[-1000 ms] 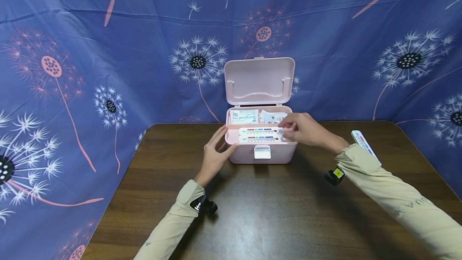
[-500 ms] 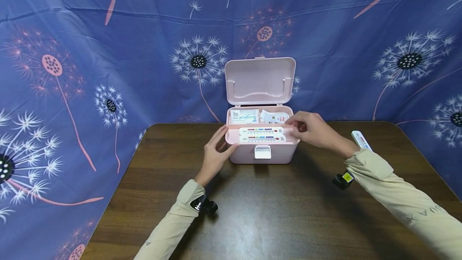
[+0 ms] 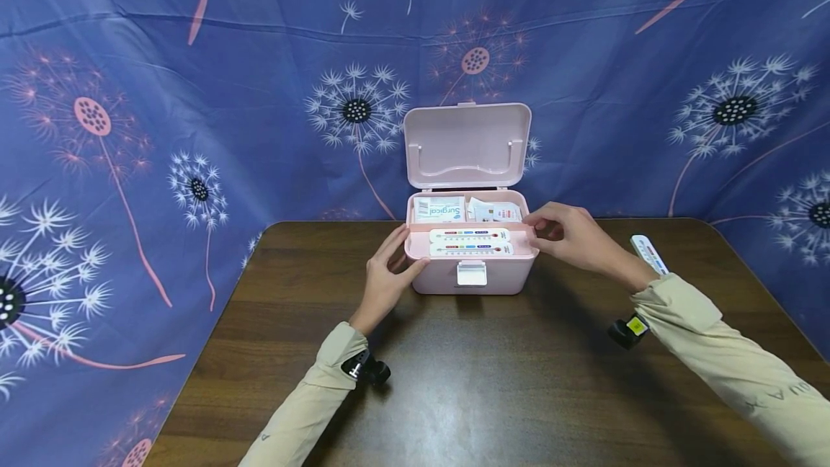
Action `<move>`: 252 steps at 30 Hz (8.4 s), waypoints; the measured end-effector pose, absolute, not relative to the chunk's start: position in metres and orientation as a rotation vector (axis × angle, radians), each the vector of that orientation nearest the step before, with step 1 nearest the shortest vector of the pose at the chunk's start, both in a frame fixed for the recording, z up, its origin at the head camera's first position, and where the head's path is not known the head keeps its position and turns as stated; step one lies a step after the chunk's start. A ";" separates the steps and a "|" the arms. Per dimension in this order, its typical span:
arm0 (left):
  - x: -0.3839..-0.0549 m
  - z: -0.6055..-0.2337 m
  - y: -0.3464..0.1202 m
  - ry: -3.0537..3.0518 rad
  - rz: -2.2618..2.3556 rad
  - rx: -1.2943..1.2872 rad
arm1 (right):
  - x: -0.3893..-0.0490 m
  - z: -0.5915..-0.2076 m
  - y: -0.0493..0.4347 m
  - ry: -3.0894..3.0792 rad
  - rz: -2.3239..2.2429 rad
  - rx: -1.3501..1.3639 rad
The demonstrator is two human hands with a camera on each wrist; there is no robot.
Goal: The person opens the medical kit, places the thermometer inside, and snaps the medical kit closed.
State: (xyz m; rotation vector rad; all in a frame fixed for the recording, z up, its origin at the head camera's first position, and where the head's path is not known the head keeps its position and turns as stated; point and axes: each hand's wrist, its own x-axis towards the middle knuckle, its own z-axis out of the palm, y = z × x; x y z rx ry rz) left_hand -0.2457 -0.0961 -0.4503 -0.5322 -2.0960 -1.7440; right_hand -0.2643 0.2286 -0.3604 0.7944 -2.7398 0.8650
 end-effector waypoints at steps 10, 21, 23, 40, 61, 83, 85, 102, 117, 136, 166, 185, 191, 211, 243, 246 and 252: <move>-0.253 -0.463 -0.098 -2.116 -1.731 -0.508 | -0.260 -0.360 0.234 -2.763 0.885 0.739; -0.242 -0.445 -0.095 -2.099 -1.753 -0.528 | -0.260 -0.364 0.241 -2.715 0.862 0.738; -0.237 -0.437 -0.095 -2.087 -1.752 -0.549 | -0.259 -0.364 0.242 -2.711 0.861 0.738; -0.252 -0.462 -0.097 -2.098 -1.748 -0.523 | -0.250 -0.369 0.258 -2.690 0.848 0.701; -0.232 -0.431 -0.094 -2.123 -1.756 -0.537 | -0.242 -0.377 0.268 -2.677 0.861 0.650; -0.233 -0.433 -0.095 -2.113 -1.774 -0.544 | -0.238 -0.386 0.282 -2.646 0.815 0.644; -0.233 -0.432 -0.094 -2.115 -1.777 -0.539 | -0.237 -0.387 0.284 -2.639 0.826 0.642; -0.233 -0.432 -0.094 -2.094 -1.787 -0.535 | -0.233 -0.395 0.296 -2.601 0.861 0.625; -0.253 -0.462 -0.096 -2.097 -1.768 -0.508 | -0.226 -0.398 0.307 -2.604 0.920 0.560; -0.251 -0.460 -0.096 -2.105 -1.766 -0.505 | -0.222 -0.409 0.315 -2.535 0.997 0.460; -0.233 -0.431 -0.093 -2.111 -1.771 -0.544 | -0.215 -0.424 0.338 -2.500 1.005 0.263; -0.235 -0.434 -0.094 -2.097 -1.779 -0.561 | -0.207 -0.434 0.352 -2.487 0.984 0.198; -0.234 -0.433 -0.095 -2.096 -1.785 -0.563 | -0.207 -0.437 0.357 -2.495 0.989 0.152; -0.235 -0.433 -0.094 -2.089 -1.785 -0.561 | -0.205 -0.445 0.369 -2.452 0.940 0.077; -0.233 -0.430 -0.095 -2.089 -1.792 -0.577 | -0.196 -0.458 0.386 -2.487 0.873 -0.083; -0.234 -0.431 -0.095 -2.091 -1.795 -0.580 | -0.195 -0.460 0.388 -2.493 0.866 -0.092; -0.235 -0.432 -0.095 -2.084 -1.790 -0.579 | -0.196 -0.463 0.389 -2.489 0.857 -0.116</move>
